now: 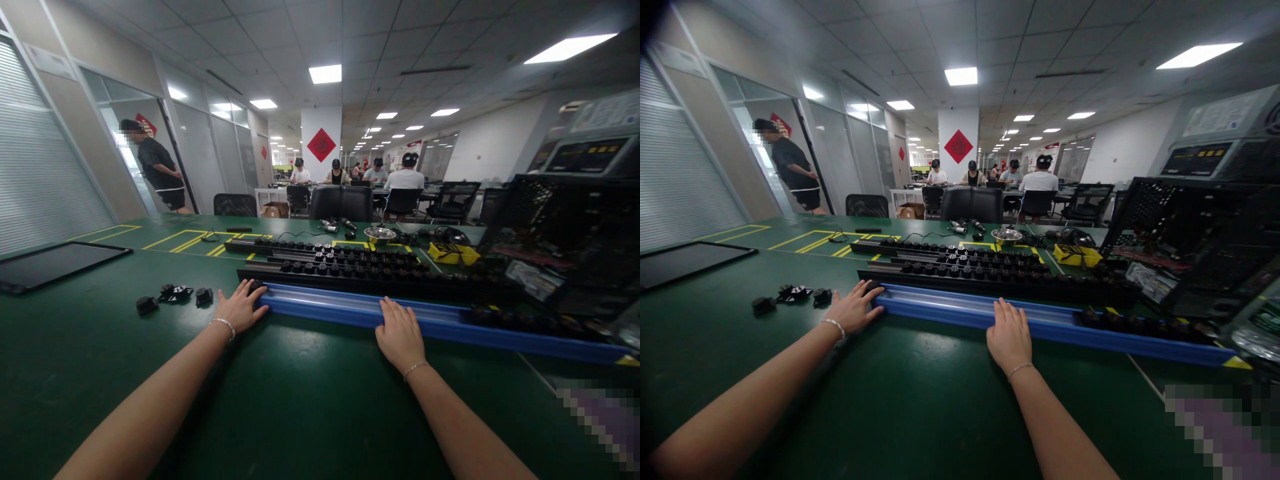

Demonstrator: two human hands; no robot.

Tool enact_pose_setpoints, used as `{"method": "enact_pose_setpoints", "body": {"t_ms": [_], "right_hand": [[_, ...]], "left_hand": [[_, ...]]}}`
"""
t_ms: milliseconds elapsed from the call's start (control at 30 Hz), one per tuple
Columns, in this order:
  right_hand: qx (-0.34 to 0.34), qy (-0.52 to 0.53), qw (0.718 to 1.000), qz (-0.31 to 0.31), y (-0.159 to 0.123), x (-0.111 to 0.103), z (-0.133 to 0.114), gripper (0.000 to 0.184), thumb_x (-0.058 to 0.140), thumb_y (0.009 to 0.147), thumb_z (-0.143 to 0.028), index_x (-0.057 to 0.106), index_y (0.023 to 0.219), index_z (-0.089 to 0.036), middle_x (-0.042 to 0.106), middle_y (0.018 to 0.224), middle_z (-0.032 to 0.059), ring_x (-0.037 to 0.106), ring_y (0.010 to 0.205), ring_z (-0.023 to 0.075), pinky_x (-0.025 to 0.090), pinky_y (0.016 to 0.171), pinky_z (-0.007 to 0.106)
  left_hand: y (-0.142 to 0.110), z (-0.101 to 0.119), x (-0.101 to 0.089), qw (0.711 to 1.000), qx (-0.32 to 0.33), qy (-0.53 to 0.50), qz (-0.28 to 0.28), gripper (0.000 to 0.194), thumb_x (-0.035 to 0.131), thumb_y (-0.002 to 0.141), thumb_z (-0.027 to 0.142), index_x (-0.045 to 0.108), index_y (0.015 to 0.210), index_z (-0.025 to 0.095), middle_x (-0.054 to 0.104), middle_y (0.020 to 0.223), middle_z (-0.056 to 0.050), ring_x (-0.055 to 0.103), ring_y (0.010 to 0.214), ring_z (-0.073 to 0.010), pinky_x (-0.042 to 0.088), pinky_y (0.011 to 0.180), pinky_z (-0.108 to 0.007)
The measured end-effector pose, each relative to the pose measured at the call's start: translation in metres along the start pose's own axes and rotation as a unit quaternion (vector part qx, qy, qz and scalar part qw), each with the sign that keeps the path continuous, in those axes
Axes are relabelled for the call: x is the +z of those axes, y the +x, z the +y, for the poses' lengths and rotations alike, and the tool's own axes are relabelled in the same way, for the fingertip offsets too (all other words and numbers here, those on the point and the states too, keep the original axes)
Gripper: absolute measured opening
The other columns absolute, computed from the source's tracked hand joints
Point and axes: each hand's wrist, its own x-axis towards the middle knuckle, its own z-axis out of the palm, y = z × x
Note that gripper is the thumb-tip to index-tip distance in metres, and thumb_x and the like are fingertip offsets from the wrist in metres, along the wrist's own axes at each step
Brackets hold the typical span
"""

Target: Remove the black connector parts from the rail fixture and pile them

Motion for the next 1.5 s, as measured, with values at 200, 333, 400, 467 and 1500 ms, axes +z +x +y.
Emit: {"method": "enact_pose_setpoints", "body": {"t_ms": [200, 333, 400, 467, 1500], "right_hand": [[0.0, -0.001, 1.0, 0.0, 0.0, 0.001, 0.001, 0.05, 0.037, 0.08, -0.015, 0.051, 0.127, -0.007, 0.05, 0.135, 0.0117, 0.043, 0.123, 0.0215, 0.022, 0.11, 0.041], [0.003, 0.002, 1.0, -0.002, 0.0, 0.002, 0.001, 0.05, 0.038, 0.079, -0.015, 0.051, 0.127, -0.008, 0.05, 0.135, 0.0121, 0.043, 0.124, 0.0217, 0.022, 0.11, 0.041], [0.005, 0.003, 1.0, -0.003, 0.0, 0.002, 0.001, 0.051, 0.038, 0.079, -0.015, 0.051, 0.127, -0.009, 0.049, 0.135, 0.0119, 0.042, 0.124, 0.0216, 0.022, 0.11, 0.041], [0.007, 0.003, 1.0, -0.006, 0.0, 0.002, 0.001, 0.051, 0.038, 0.079, -0.015, 0.051, 0.128, -0.009, 0.049, 0.136, 0.0117, 0.041, 0.125, 0.0214, 0.021, 0.111, 0.042], [0.229, -0.012, 0.95, 0.211, 0.003, -0.022, 0.102, 0.048, 0.044, 0.08, -0.037, 0.057, 0.117, -0.008, 0.056, 0.115, 0.0205, 0.047, 0.11, 0.0336, 0.036, 0.09, 0.049]], "left_hand": [[-0.001, -0.042, 0.02, 0.995, -0.09, -0.004, -0.035, 0.06, 0.023, 0.085, 0.06, 0.038, 0.137, 0.034, 0.026, 0.151, -0.009, 0.017, 0.139, -0.0357, 0.018, 0.093, -0.077], [-0.001, -0.065, 0.029, 0.989, -0.119, -0.032, -0.078, 0.058, 0.018, 0.087, 0.057, 0.036, 0.137, 0.035, 0.03, 0.15, -0.008, 0.016, 0.139, -0.0338, 0.017, 0.095, -0.075], [0.002, -0.076, 0.031, 0.99, -0.115, -0.026, -0.08, 0.057, 0.019, 0.087, 0.056, 0.036, 0.138, 0.036, 0.033, 0.148, -0.007, 0.015, 0.139, -0.034, 0.011, 0.097, -0.075], [0.006, -0.088, 0.032, 0.99, -0.113, -0.019, -0.083, 0.058, 0.021, 0.086, 0.057, 0.036, 0.138, 0.036, 0.035, 0.148, -0.007, 0.014, 0.139, -0.0346, 0.008, 0.098, -0.074], [-0.002, 0.121, 0.022, 0.985, 0.043, -0.105, 0.127, 0.06, 0.028, 0.09, 0.052, 0.023, 0.145, 0.027, 0.02, 0.153, -0.004, 0.01, 0.141, -0.0258, 0.014, 0.111, -0.056]]}}
